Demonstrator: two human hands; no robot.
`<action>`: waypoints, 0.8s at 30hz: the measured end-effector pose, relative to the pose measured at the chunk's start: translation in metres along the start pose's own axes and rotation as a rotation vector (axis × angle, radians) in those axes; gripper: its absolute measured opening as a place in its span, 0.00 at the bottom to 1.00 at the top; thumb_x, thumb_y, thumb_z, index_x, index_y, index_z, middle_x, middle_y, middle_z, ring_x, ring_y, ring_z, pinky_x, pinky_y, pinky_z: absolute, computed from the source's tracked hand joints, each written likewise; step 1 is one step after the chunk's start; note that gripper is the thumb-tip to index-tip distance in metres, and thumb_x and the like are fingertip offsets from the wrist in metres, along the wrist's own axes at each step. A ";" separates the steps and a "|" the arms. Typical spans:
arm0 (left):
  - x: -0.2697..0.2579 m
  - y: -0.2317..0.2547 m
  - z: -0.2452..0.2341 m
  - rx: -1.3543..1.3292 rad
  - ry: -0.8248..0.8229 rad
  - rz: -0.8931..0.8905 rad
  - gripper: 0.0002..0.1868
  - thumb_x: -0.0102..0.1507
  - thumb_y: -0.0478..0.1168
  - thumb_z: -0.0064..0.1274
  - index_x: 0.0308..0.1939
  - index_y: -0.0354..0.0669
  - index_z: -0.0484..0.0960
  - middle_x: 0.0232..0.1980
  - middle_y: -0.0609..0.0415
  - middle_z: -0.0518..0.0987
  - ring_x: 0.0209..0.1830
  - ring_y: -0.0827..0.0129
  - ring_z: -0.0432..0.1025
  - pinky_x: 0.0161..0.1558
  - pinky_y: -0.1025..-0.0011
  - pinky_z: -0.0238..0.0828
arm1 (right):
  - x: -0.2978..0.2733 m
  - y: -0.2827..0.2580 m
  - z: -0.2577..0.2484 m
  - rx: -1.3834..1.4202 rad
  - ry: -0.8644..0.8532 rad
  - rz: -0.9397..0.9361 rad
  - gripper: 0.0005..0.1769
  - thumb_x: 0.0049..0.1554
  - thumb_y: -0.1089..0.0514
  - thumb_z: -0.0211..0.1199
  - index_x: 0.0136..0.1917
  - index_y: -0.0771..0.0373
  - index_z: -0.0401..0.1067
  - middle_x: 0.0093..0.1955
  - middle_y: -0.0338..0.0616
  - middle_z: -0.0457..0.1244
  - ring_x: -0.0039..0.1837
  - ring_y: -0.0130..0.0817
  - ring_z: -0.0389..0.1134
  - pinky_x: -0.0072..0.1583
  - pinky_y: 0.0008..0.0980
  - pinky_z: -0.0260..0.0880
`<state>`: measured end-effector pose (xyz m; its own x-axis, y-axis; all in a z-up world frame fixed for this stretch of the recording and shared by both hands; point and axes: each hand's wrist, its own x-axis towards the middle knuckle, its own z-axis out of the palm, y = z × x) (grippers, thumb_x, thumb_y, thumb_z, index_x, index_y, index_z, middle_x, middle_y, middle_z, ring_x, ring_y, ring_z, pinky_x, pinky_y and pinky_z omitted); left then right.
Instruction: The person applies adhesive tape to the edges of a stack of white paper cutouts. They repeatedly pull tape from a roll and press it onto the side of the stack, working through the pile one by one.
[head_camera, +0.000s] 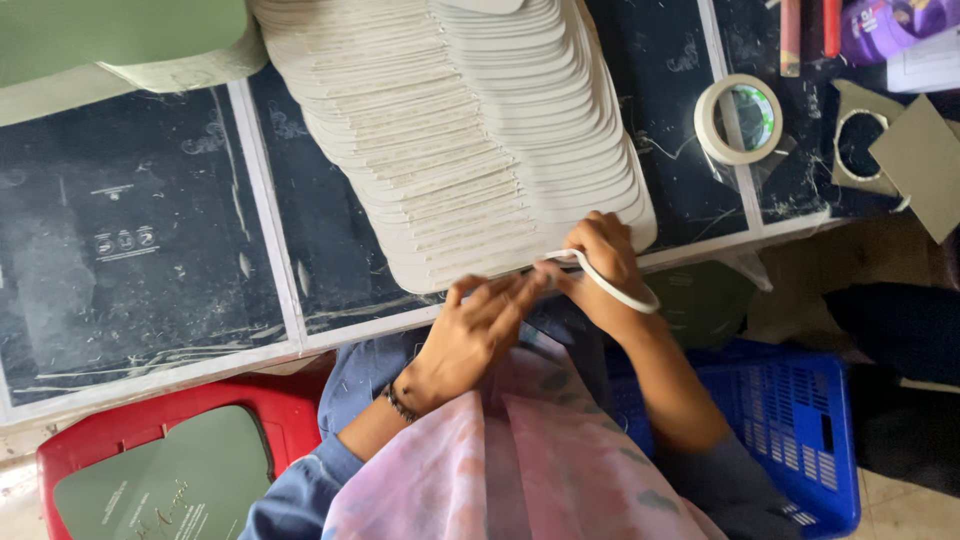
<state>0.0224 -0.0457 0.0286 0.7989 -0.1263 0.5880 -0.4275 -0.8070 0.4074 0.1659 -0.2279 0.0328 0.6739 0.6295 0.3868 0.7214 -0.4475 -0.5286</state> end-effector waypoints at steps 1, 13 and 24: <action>-0.002 0.002 -0.003 0.002 -0.001 -0.003 0.26 0.66 0.33 0.50 0.70 0.41 0.76 0.55 0.51 0.86 0.60 0.63 0.78 0.63 0.60 0.64 | 0.007 -0.011 -0.010 0.003 -0.002 -0.001 0.26 0.47 0.48 0.81 0.39 0.57 0.63 0.37 0.42 0.58 0.46 0.49 0.64 0.53 0.43 0.64; -0.022 -0.002 -0.007 0.133 -0.148 -0.116 0.27 0.62 0.37 0.52 0.66 0.59 0.79 0.70 0.45 0.75 0.67 0.51 0.72 0.63 0.52 0.63 | 0.001 0.007 0.007 -0.184 0.183 -0.415 0.10 0.58 0.75 0.65 0.39 0.64 0.73 0.34 0.44 0.62 0.36 0.42 0.64 0.46 0.38 0.68; -0.006 0.000 -0.011 -0.057 -0.073 -0.199 0.23 0.68 0.38 0.44 0.68 0.54 0.79 0.63 0.51 0.80 0.59 0.58 0.78 0.61 0.63 0.71 | 0.020 -0.016 -0.023 -0.031 -0.071 -0.152 0.06 0.58 0.61 0.70 0.46 0.66 0.76 0.45 0.49 0.69 0.49 0.50 0.72 0.56 0.46 0.69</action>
<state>0.0127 -0.0380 0.0327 0.8978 -0.0107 0.4403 -0.2796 -0.7863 0.5510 0.1710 -0.2230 0.0668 0.5447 0.7343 0.4051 0.8192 -0.3626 -0.4443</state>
